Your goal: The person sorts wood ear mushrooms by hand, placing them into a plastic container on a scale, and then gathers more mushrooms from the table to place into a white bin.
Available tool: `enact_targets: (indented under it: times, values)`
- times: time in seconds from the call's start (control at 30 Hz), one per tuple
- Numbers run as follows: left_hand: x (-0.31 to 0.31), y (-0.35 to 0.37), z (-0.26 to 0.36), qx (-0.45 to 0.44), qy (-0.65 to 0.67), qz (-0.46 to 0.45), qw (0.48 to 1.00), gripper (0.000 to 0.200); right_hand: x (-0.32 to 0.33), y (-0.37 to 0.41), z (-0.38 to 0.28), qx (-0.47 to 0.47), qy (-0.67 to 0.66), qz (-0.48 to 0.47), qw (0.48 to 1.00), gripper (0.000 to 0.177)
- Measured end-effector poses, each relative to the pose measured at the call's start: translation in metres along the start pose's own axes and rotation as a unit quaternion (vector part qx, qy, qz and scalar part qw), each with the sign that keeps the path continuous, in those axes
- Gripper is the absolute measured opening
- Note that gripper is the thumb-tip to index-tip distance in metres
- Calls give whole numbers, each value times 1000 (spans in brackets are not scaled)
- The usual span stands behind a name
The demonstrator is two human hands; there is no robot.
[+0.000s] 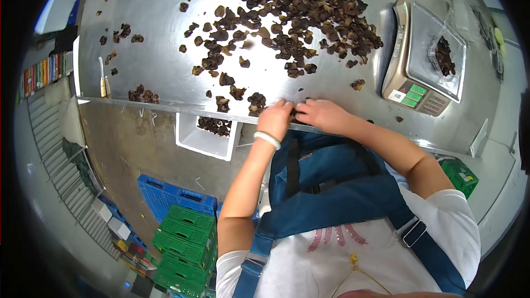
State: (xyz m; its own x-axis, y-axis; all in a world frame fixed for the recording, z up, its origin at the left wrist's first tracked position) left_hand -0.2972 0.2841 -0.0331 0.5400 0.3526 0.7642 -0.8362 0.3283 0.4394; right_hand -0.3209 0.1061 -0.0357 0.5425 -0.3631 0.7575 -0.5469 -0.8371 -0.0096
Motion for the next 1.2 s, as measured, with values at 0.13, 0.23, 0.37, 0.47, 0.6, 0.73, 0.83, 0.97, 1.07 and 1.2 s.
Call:
enact_targets:
  times: [0.13, 0.23, 0.37, 0.47, 0.6, 0.73, 0.83, 0.97, 1.07, 1.2]
  values:
    - [1, -10, -6, 20, 38, -4, 999, 13, -7, -11, 9, 17, -17, -29, 999, 18]
    - [13, -11, -21, 120, 394, -62, 909, 15, 31, -12, 18, -90, -161, 140, 973, 19]
    - [16, -4, -27, 189, 830, -223, 474, 13, 91, -43, -12, -144, -297, 236, 914, 19]
    - [6, -5, -17, 98, 907, -254, 323, 20, 88, -70, -32, 50, -80, 131, 987, 18]
    - [2, 2, -29, 170, 910, -163, 341, 20, 99, -97, -34, 86, -96, 84, 988, 21]
    - [9, 2, -38, 141, 932, -116, 315, 15, 103, -136, 27, 34, -66, 200, 977, 26]
    - [13, -4, -49, 115, 936, -115, 312, 16, 120, -200, 79, -17, 38, 288, 957, 40]
    - [26, -17, -53, 61, 947, -136, 284, 23, 113, -264, 134, -100, 93, 221, 966, 43]
    - [41, -23, -55, 69, 947, -126, 289, 20, 111, -277, 161, -78, -5, 254, 964, 21]
    - [47, -38, -75, 98, 943, -95, 304, 13, 145, -267, 162, -214, -168, 309, 911, 23]
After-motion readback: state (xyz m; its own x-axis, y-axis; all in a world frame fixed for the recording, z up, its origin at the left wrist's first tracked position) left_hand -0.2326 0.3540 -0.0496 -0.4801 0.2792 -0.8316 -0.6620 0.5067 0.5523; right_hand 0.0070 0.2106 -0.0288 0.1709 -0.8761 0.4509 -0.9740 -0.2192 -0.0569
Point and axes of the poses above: each hand's wrist, its own y-axis away from the middle knuckle, its own x-axis out of the back of the hand, z = x × y, the point moved 3 cm from there along -y, towards the middle knuckle, and after that the axes turned 13 degrees about x, right-handed, at the moved point
